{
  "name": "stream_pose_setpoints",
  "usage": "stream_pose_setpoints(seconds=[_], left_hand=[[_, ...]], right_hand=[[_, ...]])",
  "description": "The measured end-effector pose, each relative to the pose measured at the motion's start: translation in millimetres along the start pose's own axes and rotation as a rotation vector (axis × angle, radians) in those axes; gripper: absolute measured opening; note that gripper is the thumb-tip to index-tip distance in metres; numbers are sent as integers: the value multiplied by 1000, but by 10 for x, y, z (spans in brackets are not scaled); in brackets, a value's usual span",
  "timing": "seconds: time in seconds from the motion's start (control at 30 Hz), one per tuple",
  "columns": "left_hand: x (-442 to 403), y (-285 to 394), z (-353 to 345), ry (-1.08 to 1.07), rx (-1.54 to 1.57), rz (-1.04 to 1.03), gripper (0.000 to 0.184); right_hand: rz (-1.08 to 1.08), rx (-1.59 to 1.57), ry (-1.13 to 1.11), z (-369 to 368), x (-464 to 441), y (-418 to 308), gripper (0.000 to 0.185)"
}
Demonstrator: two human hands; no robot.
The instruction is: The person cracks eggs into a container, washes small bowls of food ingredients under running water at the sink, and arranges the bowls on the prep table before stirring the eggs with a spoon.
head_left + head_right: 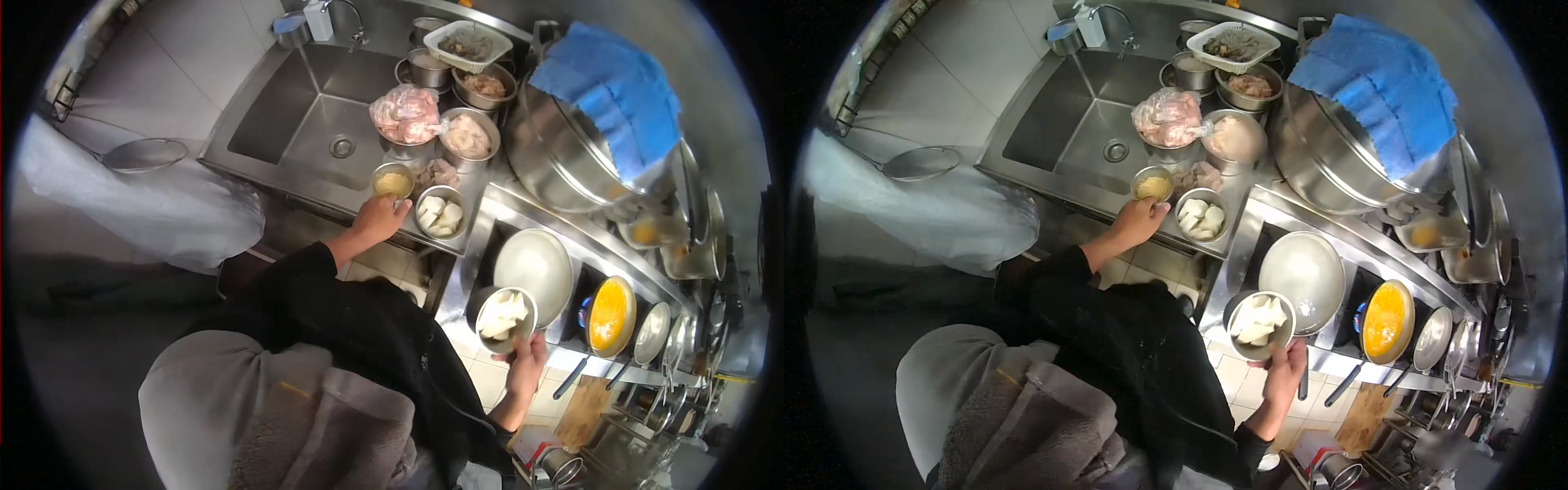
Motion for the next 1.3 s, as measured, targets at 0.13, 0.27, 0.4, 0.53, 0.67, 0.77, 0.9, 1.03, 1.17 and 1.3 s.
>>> stream_pose_setpoints(seconds=[0.13, 0.27, 0.4, 0.53, 0.67, 0.77, 0.9, 1.03, 1.17, 1.3], left_hand=[[61, -282, -25, -4, 24, -123, 38], [38, -616, 106, 12, 378, -359, 32], [-871, -1307, 842, 128, 441, -203, 32], [-2994, -2189, 1337, 148, 598, 55, 39], [-4436, -2514, 1351, -37, 406, 141, 40], [-5111, -2672, 1010, 62, 329, 182, 33], [-5098, -2396, 1523, -731, 1527, 79, 20], [-5132, -2618, 2127, -322, 1594, 234, 28], [-4969, -2456, 2500, -221, 1506, -24, 39], [-4866, -2630, 2253, -234, 943, 9, 50]], right_hand=[[28, 83, -77, -241, -393, -20, 9], [65, 168, -64, -701, -597, -135, 12], [94, 102, -56, -1402, -783, -334, 17], [110, 89, -99, -2387, -1105, -485, 10], [142, 169, -194, -3632, -1357, -553, 13], [22, 59, -267, -4234, -1892, -98, 16], [-150, 43, -258, -5152, -2289, -248, 5], [-127, 57, -254, -5671, -2931, 27, 5], [-150, -58, -274, -6214, -3569, 346, 11], [-37, 11, -244, -6497, -4083, 669, 11]])
Point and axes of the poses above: each hand's wrist, its own x-axis away from the middle knuckle, its own z-axis out of the back of the hand, y = z × x, the point moved 1 cm from there along -x, towards the middle knuckle, and after that the axes turned 10 degrees about -x, right-handed, at the moved point
